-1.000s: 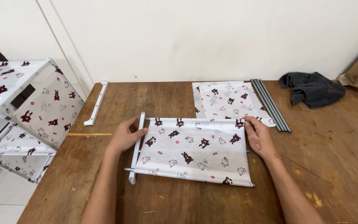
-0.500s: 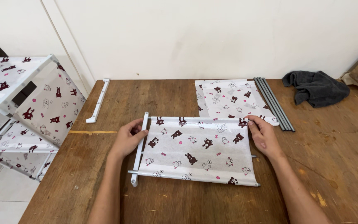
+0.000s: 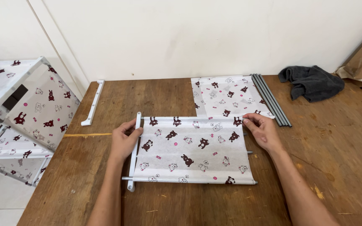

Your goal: The person assembles a multi-tier fabric storage unit by inserting metal poles into fabric sleeves and stacking the tiers. They insert vertical poles into the base, attach fabric shelves, and stack additional tiers to complete the unit.

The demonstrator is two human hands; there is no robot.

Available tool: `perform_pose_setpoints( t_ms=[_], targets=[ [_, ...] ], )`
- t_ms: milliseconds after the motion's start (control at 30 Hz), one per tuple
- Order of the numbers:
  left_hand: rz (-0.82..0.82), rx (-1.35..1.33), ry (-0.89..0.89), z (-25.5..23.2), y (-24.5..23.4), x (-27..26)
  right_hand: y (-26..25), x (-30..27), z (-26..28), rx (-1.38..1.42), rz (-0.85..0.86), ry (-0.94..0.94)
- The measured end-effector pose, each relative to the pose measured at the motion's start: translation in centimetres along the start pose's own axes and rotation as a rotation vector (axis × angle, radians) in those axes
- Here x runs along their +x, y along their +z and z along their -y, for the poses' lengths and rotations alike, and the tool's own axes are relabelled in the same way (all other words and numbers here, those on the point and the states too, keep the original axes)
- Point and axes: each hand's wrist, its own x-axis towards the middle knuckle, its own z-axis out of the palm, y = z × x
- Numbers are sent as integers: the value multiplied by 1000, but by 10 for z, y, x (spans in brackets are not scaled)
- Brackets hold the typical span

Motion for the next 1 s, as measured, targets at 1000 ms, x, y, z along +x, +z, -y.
perform_pose_setpoints(
  t_ms=[1000],
  targets=[
    [-83, 402, -52, -27, -6, -13, 8, -12, -9, 19, -271, -306]
  ],
)
